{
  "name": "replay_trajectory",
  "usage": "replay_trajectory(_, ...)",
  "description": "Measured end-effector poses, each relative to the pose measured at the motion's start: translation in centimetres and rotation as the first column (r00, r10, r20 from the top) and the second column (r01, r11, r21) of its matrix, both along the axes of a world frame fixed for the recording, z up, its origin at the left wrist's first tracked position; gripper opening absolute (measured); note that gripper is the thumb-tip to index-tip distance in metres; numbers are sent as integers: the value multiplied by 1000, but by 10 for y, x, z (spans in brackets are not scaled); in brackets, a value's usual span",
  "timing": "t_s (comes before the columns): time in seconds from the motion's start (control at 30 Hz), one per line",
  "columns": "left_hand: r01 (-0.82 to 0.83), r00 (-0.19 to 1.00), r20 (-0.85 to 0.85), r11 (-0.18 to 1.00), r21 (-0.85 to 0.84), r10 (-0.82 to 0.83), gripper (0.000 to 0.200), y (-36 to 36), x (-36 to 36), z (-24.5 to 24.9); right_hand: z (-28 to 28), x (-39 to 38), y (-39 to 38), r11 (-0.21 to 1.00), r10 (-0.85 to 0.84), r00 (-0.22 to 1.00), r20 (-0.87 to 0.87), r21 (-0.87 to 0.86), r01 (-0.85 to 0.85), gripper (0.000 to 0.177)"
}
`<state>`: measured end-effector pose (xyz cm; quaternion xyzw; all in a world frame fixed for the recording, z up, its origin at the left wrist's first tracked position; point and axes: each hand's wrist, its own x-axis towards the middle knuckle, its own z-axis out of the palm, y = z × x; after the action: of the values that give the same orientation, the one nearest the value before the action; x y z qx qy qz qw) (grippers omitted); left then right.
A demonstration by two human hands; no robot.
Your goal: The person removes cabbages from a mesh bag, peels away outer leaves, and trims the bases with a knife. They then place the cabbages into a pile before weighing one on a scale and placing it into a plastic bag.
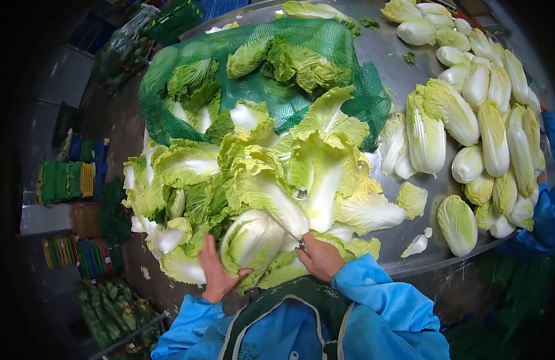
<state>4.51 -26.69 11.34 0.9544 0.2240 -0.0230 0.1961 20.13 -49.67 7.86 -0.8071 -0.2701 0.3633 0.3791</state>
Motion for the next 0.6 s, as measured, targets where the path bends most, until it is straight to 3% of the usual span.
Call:
replay_trajectory(0.03, -10, 995, 98, 971, 241, -14, 105, -1, 0, 11, 0, 1, 1, 1000, 16, 1000, 3, 14, -17, 25)
replay_trajectory(0.07, 56, 996, 53, 955, 291, -75, 101, -4, 3, 25, -1, 1, 1, 999, 38, 999, 7, 27, -38, 25)
replay_trajectory(0.1, 50, 996, 51, 956, 289, -67, 101, -6, 4, 25, -4, 1, 3, 999, 45, 999, 4, 26, -45, 25)
replay_trajectory(0.17, 207, 975, -89, 978, 14, -205, 100, -9, 6, 24, -13, 3, 7, 993, 120, 992, 35, 4, -121, 25)
replay_trajectory(0.2, 153, 986, -58, 988, -14, -154, 97, -14, 12, 22, -13, 5, 9, 992, 127, 991, 34, 4, -127, 25)
replay_trajectory(0.3, 4, 1000, -2, 1000, -21, -4, 101, -18, 28, 10, -13, 9, 17, 989, 146, 989, 29, -42, -145, 25)
replay_trajectory(0.5, -16, 999, 34, 1000, 23, 15, 112, -11, 20, -30, -12, 20, 37, 972, 220, 974, 47, -94, -215, 22)
replay_trajectory(0.6, -25, 999, 46, 1000, -9, 25, 104, -3, 19, -40, -18, 23, 44, 959, 267, 963, 39, -107, -262, 22)
